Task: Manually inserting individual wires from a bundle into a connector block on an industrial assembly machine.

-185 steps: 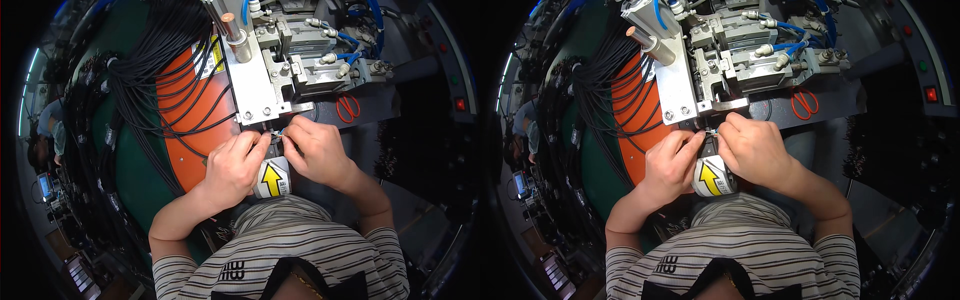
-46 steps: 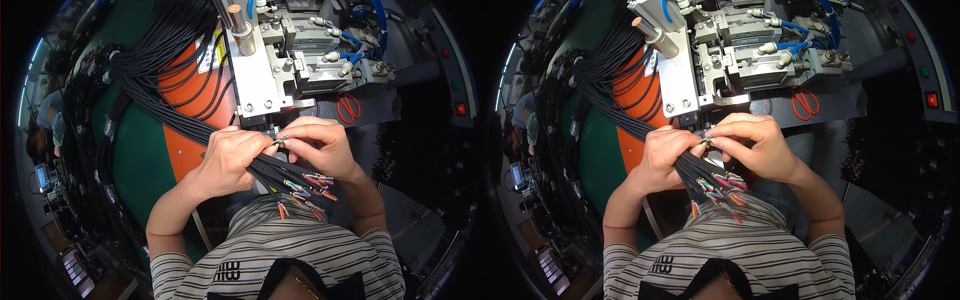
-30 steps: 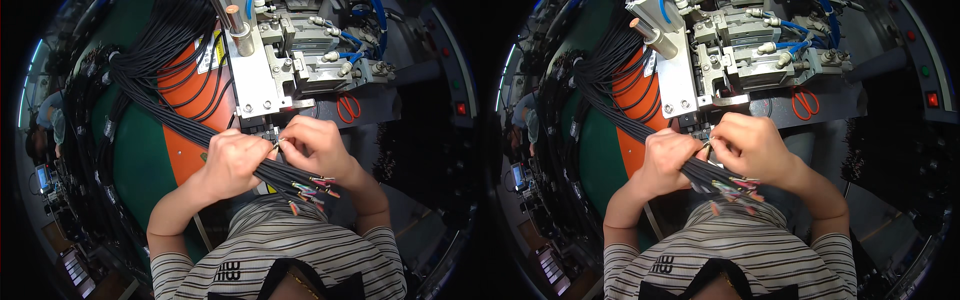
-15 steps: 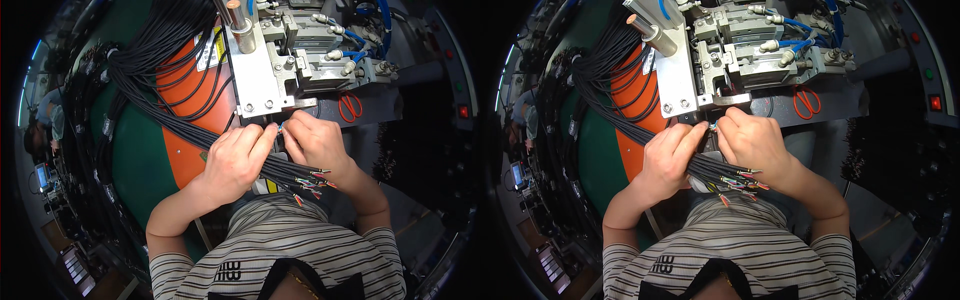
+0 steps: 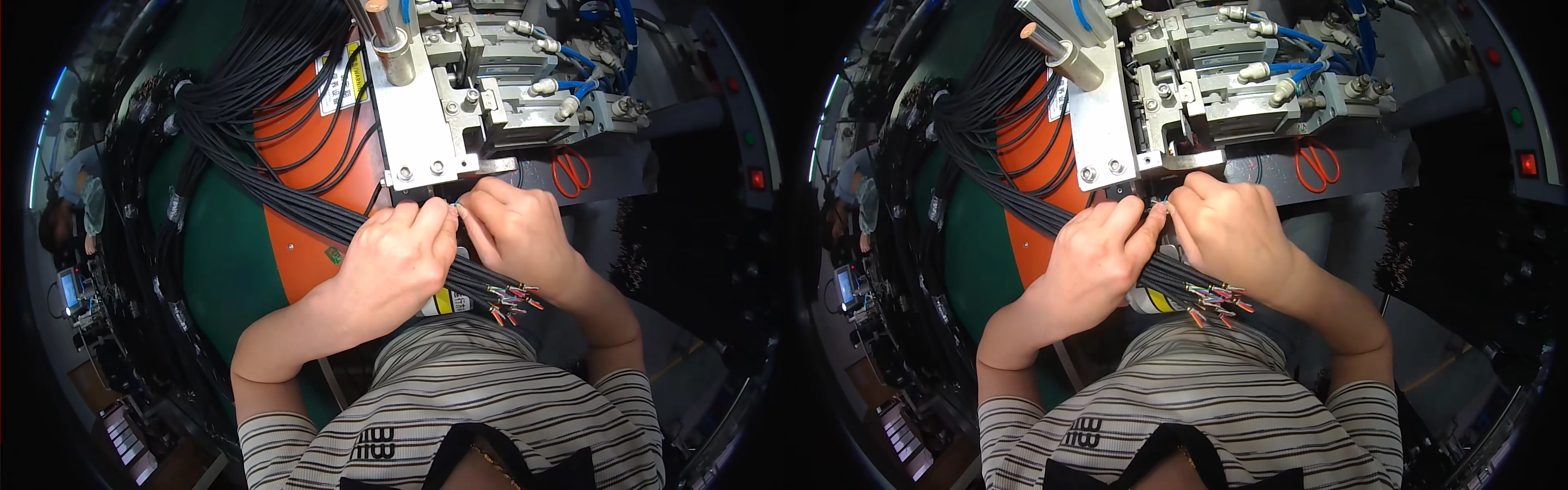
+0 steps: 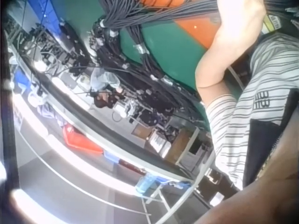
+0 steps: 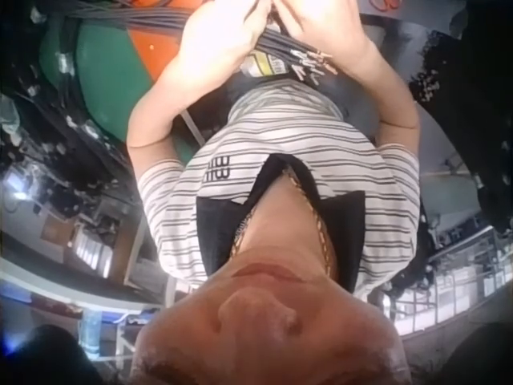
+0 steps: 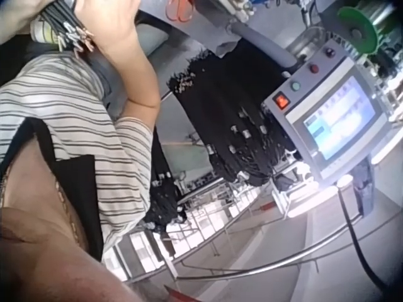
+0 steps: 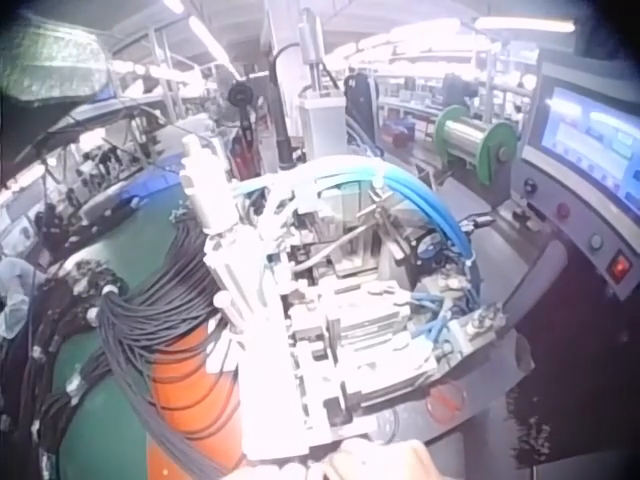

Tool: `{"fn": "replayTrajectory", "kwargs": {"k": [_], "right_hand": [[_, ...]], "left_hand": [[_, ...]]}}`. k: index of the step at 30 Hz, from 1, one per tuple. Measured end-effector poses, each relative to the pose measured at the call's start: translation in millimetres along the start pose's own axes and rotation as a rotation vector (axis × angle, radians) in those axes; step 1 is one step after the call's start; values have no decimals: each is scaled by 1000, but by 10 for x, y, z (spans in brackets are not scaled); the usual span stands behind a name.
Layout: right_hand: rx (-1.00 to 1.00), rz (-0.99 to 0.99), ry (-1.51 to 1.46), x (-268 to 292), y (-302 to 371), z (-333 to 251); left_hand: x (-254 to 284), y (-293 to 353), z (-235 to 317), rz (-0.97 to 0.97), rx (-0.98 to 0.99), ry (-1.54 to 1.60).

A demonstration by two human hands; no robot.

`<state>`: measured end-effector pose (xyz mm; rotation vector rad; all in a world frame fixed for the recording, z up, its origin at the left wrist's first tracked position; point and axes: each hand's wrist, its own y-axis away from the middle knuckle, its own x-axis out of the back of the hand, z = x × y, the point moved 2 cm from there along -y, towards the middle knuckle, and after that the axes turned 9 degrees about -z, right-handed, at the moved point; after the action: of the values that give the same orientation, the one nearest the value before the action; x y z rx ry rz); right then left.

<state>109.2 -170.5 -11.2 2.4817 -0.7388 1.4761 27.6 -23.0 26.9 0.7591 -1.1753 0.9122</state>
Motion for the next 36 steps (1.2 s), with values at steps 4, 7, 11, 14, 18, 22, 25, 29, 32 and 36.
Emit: {"fn": "replayTrajectory", "kwargs": {"k": [4, 7, 11, 14, 18, 22, 25, 29, 32, 36], "right_hand": [[11, 348, -121, -62, 49, -31], [20, 231, -65, -46, 36, -16], [-129, 99, -417, -70, -5, 87], [-228, 61, -655, -144, 33, 138], [-305, 21, -788, -127, 59, 138], [-280, 80, -673, -122, 93, 135], [-222, 27, -884, -36, 137, 57], [-61, -90, -1199, -28, 140, -14], [7, 17, -1363, -52, 156, -51], [231, 56, -999, -17, 142, 33]], "left_hand": [[-24, 6, 1, 26, 5, 5], [-8, -2, -10, 21, 16, 9], [-14, 14, -32, 54, 51, 44], [-46, 89, -113, 128, 76, 106], [-125, 277, -254, 303, 120, 196], [-133, 356, -253, 385, 33, 104], [-121, 476, -228, 291, -59, 149], [-125, 591, -250, 190, 85, 153], [-113, 600, -254, 169, 111, 185], [-23, 508, -211, 168, 115, 234]]}}
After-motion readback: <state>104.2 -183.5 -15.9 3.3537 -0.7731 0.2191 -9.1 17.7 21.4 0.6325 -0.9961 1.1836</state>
